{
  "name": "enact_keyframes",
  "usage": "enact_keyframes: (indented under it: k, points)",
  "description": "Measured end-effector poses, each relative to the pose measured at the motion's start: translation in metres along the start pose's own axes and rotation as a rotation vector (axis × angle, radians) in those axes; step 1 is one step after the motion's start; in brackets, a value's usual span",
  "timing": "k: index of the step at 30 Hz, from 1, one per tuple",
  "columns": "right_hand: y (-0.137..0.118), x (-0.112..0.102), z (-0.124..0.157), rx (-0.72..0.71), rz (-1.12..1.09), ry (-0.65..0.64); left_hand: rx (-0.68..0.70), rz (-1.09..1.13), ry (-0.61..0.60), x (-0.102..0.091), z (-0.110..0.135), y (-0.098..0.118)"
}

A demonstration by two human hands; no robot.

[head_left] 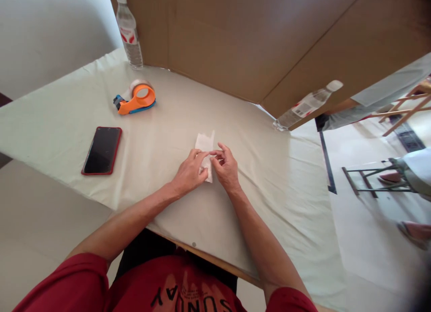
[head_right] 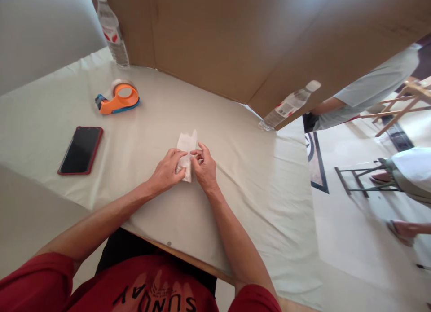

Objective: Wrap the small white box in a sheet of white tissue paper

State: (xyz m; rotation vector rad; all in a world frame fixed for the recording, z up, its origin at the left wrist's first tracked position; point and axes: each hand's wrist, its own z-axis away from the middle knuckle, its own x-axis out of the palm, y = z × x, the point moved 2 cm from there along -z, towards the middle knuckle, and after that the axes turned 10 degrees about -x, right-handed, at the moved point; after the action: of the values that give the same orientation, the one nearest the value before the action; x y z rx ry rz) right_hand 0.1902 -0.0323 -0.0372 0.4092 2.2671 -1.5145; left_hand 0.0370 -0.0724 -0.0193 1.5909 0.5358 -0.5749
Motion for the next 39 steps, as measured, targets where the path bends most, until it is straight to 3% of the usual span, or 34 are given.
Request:
enact_keyframes:
  k: [6, 14, 18, 23, 32, 39]
  points:
    - [-0.005, 0.002, -0.005, -0.036, 0.106, -0.039, -0.023, 0.018, -0.055, 0.001, -0.002, -0.004]
    - [-0.001, 0.007, -0.021, -0.058, 0.156, -0.209, 0.067, -0.061, -0.071, -0.006, 0.001, 0.004]
    - [0.008, 0.008, -0.025, -0.049, 0.115, -0.168, 0.103, -0.013, -0.081, -0.007, -0.002, 0.001]
    - [0.026, 0.001, -0.039, 0.086, 0.109, -0.066, 0.075, 0.023, -0.073, -0.005, -0.003, -0.003]
    - [0.030, 0.011, -0.080, 0.273, 0.149, -0.264, 0.140, 0.085, -0.012, -0.001, -0.002, -0.009]
    - [0.028, 0.018, -0.082, 0.339, -0.195, -0.298, 0.128, 0.100, -0.025, -0.001, -0.002, -0.009]
